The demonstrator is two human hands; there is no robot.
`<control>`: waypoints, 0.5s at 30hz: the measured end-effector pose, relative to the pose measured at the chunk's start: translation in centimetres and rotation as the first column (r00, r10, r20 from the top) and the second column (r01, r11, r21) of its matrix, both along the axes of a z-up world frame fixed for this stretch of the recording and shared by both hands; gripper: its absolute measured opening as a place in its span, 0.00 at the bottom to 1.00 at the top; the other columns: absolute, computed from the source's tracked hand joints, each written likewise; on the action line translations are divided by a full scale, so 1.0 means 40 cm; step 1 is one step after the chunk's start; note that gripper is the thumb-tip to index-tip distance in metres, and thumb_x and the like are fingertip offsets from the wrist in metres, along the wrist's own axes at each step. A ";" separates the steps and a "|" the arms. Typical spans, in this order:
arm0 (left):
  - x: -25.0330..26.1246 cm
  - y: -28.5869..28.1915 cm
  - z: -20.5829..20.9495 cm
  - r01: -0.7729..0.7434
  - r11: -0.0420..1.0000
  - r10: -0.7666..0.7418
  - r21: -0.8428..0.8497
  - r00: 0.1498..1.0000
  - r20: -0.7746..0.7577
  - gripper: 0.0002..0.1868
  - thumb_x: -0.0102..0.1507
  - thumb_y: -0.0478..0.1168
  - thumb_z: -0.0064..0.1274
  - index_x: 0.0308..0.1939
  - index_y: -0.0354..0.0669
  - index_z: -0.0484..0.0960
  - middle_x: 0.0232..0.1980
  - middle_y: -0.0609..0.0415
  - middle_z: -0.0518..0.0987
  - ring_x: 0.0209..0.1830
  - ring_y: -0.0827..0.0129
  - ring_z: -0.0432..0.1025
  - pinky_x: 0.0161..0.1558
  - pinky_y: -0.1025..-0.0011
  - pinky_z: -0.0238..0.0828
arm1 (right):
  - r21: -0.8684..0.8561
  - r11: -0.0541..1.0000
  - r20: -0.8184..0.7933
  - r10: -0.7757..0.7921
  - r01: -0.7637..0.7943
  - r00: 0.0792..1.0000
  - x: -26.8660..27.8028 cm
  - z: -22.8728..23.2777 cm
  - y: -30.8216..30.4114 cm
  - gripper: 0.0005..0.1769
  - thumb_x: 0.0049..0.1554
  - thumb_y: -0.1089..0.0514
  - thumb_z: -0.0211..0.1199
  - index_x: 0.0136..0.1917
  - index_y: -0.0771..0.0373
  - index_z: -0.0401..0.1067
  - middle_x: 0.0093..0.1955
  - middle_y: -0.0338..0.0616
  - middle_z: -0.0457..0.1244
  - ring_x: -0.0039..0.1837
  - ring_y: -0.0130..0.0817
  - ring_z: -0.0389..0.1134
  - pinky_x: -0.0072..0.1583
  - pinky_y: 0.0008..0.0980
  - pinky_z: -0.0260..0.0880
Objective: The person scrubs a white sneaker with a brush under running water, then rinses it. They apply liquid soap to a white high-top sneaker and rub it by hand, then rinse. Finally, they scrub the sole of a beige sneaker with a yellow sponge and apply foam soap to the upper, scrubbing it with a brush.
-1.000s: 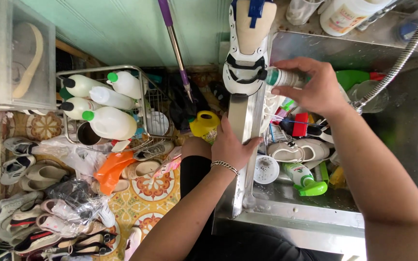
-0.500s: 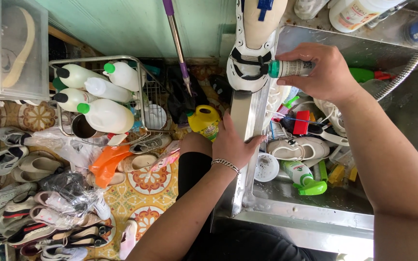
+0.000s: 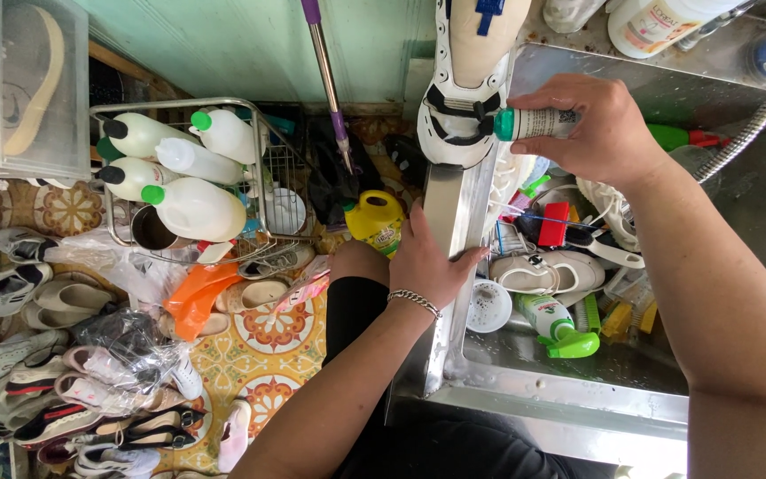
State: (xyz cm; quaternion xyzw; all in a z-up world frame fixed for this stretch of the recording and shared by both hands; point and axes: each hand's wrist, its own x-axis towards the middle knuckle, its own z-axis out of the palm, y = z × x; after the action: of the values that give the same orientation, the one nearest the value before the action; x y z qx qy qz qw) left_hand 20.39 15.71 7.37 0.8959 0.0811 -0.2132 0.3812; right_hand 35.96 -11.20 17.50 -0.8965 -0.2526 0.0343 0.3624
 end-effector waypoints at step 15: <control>-0.005 0.003 -0.004 -0.007 1.000 0.008 -0.019 1.000 0.006 0.78 0.59 0.79 0.76 0.95 0.35 0.53 0.85 0.33 0.77 0.75 0.32 0.81 0.64 0.33 0.84 | 0.473 0.866 -0.241 -0.051 0.163 0.969 -0.063 -0.037 -0.008 0.30 0.77 0.71 0.71 0.85 0.69 0.61 0.79 0.62 0.68 0.62 0.41 0.75 0.55 0.31 0.79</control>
State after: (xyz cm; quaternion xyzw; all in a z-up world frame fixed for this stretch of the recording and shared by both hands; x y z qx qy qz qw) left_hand 20.21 15.81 7.20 0.8925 0.0813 -0.2099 0.3909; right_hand 33.43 -11.54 16.04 -0.7790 -0.1610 0.0481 0.6041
